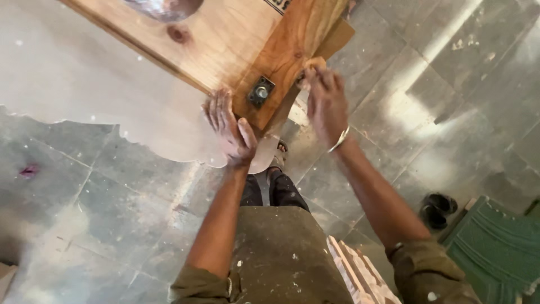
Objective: The person applies a dark wood finish to a large, scalloped wooden board using a cloth. They repeatedly dip the cloth into a metal can of finish and wipe it onto the surface, covering the edges and the main area of the board.
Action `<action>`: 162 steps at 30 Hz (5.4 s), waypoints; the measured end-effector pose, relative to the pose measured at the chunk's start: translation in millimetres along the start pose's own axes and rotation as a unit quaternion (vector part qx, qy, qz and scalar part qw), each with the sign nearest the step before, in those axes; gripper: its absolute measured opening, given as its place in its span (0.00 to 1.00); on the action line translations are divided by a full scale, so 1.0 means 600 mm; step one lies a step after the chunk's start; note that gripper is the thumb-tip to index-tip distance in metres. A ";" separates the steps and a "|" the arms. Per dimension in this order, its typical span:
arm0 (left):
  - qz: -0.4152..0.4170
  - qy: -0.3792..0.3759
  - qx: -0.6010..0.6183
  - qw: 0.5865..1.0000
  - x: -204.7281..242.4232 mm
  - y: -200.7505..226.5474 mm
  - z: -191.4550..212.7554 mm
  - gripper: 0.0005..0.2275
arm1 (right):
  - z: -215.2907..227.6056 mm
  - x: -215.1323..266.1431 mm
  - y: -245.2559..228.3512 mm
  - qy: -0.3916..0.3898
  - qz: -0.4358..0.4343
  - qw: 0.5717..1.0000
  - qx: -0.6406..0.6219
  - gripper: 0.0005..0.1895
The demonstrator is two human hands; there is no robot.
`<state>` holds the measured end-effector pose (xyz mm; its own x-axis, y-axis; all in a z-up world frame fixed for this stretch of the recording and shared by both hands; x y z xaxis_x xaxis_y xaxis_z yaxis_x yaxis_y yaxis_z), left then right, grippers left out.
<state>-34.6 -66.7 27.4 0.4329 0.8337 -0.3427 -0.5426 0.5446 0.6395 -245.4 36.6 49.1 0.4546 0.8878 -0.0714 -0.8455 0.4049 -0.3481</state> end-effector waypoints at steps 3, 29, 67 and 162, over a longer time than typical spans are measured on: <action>0.017 -0.009 0.046 0.999 -0.008 0.014 0.026 0.24 | -0.048 0.091 -0.059 -0.039 -0.159 0.957 -0.238 0.20; 0.100 0.034 0.066 0.992 -0.048 -0.093 0.242 0.18 | 0.054 -0.075 -0.305 -0.204 -0.232 0.368 -0.877 0.26; 0.063 -0.126 0.122 0.983 -0.175 -0.128 0.180 0.20 | 0.102 -0.380 -0.171 -0.122 -0.100 0.776 -0.611 0.30; -0.149 -0.166 -0.014 0.975 0.053 0.044 0.036 0.30 | -0.270 0.005 0.236 0.261 -0.302 0.475 -0.784 0.10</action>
<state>-19.7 -27.7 48.0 0.7813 0.5647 -0.2659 -0.3745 0.7650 0.5240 -318.3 61.4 -152.1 0.8352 0.3721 0.4050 0.5460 -0.4720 -0.6922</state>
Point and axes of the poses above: each hand's wrist, its own x-axis away from the middle knuckle, its own z-axis out of the back of the hand, y = z × x, the point moved 8 cm from there along -x, towards the middle knuckle, and after that the axes turned 4 degrees about -x, right-handed, at the moved point
